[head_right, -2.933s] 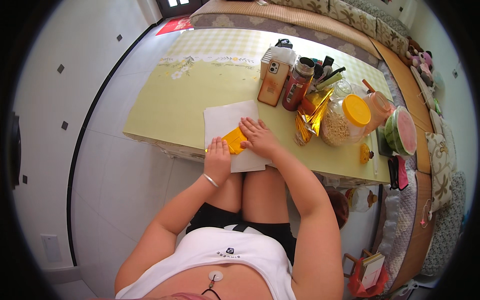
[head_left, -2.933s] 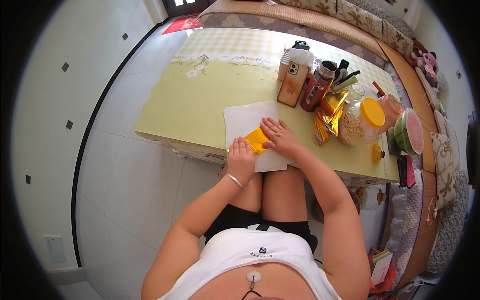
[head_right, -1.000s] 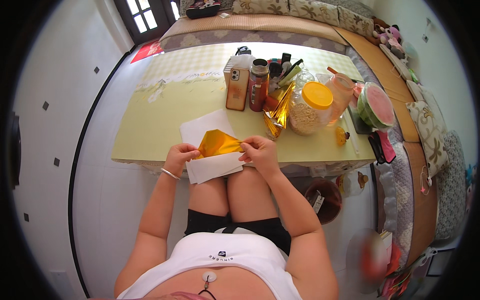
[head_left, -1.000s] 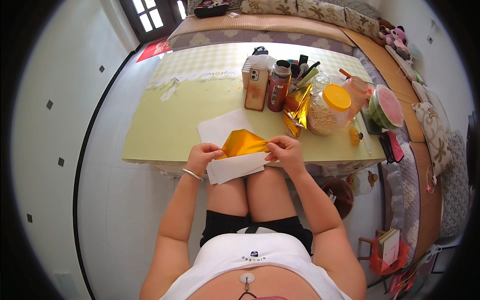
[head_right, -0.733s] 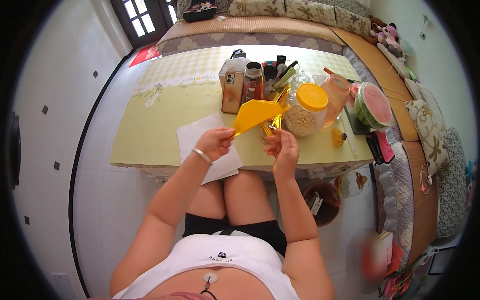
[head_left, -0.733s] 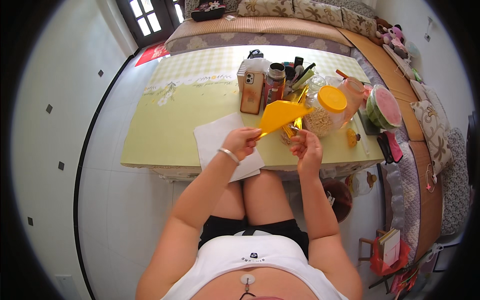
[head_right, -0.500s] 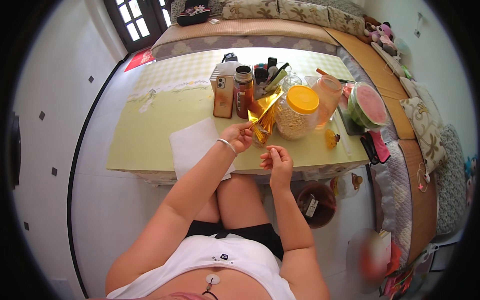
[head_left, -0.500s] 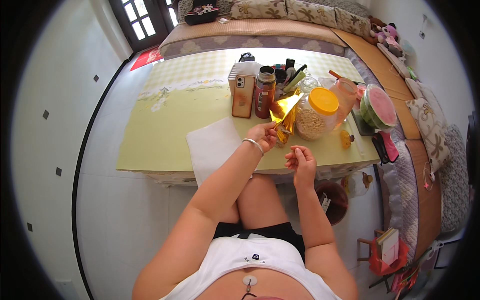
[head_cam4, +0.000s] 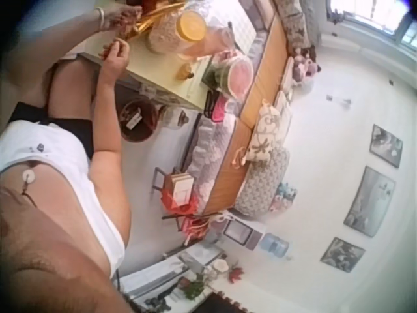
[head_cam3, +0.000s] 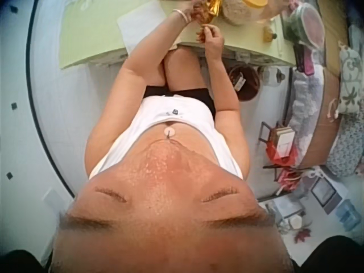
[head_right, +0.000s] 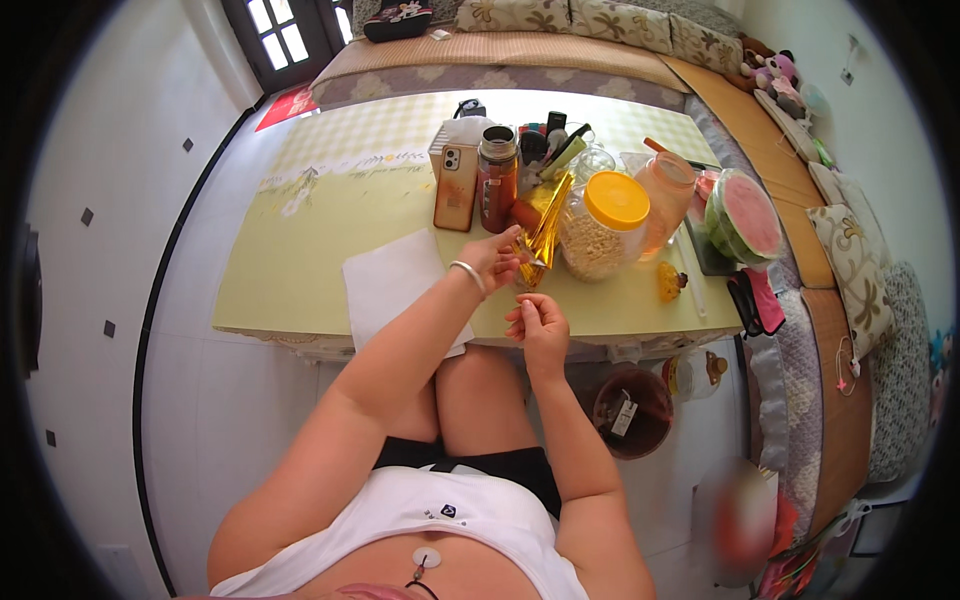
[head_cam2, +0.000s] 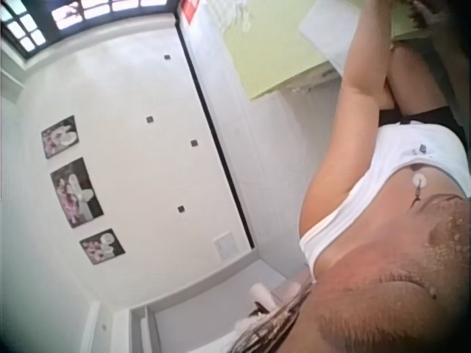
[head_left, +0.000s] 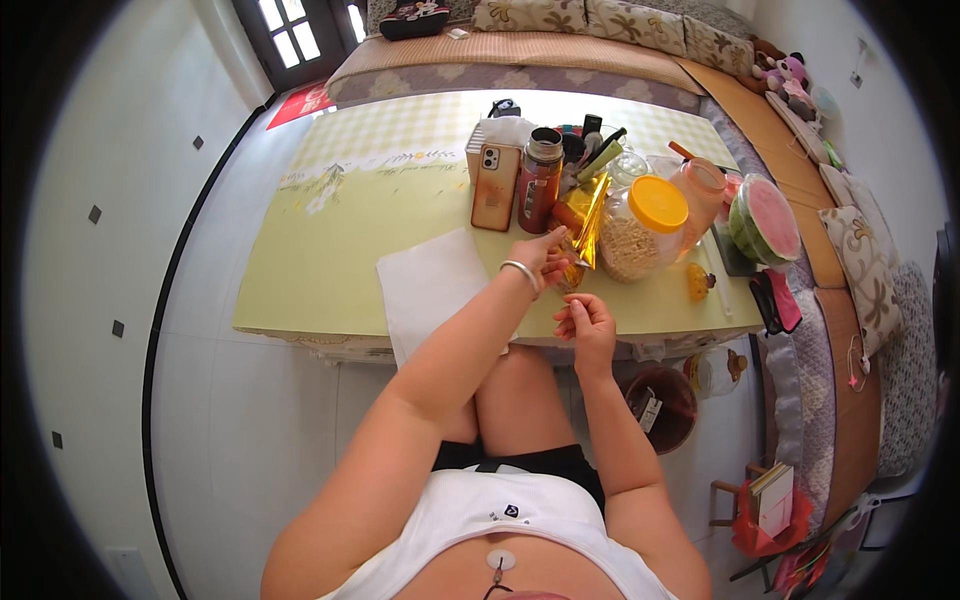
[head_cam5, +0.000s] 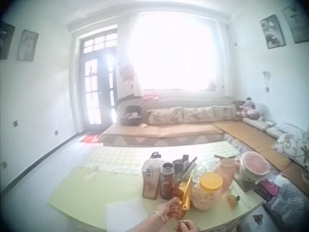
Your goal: The person sits on the floor and folds a sheet of white paper with a gold foil center into a smaller rectangular packet. They repeatedly fold the edges and crease the paper by hand to create a neat, compact shape.
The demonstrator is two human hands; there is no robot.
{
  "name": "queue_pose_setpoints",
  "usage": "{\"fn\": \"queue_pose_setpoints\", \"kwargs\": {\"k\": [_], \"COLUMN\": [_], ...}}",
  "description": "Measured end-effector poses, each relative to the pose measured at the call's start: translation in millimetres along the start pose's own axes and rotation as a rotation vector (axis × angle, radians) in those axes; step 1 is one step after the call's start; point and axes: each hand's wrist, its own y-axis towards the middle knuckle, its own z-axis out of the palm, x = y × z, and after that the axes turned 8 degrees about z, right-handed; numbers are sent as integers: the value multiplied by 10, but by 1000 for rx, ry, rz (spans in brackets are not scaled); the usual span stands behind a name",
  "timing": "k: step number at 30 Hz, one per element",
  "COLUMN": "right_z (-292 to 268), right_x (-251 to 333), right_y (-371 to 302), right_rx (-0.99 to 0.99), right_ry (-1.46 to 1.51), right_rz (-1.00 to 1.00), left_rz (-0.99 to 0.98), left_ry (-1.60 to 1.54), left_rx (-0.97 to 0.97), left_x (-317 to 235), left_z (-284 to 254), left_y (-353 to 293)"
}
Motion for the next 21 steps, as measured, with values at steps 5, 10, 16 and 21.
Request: {"fn": "queue_pose_setpoints", "kwargs": {"k": [5, 10, 16, 21], "right_z": [53, 408, 646, 654], "right_x": [-182, -114, -431, -437], "right_y": [-2, -89, 16, 36], "right_rx": [108, 467, 639, 644], "right_ry": [-655, -1148, -1393, -1364], "right_rz": [-419, -648, -769, -736], "left_rz": [415, 946, 1219, 1239], "left_ry": [323, 1047, 1399, 1584], "left_rx": [110, -181, -8, 3], "left_x": [-44, 56, 378, 551], "left_z": [-980, -2049, -2587, -2605], "left_y": [-292, -797, -1305, -1342]}}
